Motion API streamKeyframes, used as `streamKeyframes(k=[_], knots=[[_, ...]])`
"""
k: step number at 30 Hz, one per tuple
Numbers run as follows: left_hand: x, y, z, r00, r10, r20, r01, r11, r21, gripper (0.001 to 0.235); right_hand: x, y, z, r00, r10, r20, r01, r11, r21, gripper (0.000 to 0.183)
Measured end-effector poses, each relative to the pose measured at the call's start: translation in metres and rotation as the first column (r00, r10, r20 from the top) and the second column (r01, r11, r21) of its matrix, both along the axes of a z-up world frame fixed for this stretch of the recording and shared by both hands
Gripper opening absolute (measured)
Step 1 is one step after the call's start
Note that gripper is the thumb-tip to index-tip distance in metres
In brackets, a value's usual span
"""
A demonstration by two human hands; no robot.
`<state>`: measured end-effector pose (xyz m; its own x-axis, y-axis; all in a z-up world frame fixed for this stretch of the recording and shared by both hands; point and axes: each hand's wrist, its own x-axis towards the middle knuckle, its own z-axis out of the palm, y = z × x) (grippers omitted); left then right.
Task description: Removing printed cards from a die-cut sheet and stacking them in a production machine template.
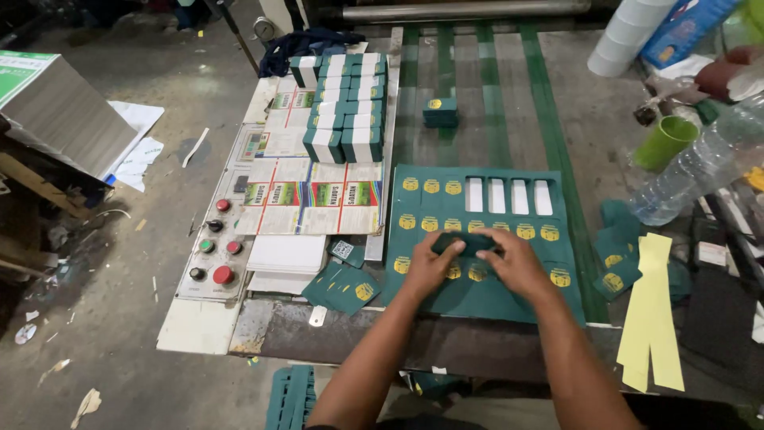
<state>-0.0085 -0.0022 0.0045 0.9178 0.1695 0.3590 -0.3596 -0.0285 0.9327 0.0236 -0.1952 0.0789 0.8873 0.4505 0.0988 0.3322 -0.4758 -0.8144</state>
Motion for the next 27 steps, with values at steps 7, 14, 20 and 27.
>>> streamKeyframes(k=[7,14,20,27], knots=[[-0.048,0.005,0.043,0.993,0.052,-0.102,-0.003,0.903,0.43,0.066,-0.033,-0.01,-0.027,0.988,0.005,0.154,0.019,0.988,-0.154,0.045],[-0.047,-0.013,0.002,0.977,0.049,0.207,-0.192,0.624,0.758,0.066,-0.045,0.007,-0.052,0.825,-0.027,0.565,0.104,0.989,-0.105,0.058],[-0.051,-0.02,-0.01,0.975,0.177,0.138,-0.208,0.941,0.267,0.049,-0.053,-0.002,-0.025,0.922,-0.154,0.356,0.144,0.988,0.056,0.036],[-0.064,-0.036,-0.033,0.589,-0.741,-0.322,0.18,0.509,-0.842,0.034,-0.123,-0.01,0.067,0.684,0.633,0.362,-0.727,0.551,0.411,0.024]])
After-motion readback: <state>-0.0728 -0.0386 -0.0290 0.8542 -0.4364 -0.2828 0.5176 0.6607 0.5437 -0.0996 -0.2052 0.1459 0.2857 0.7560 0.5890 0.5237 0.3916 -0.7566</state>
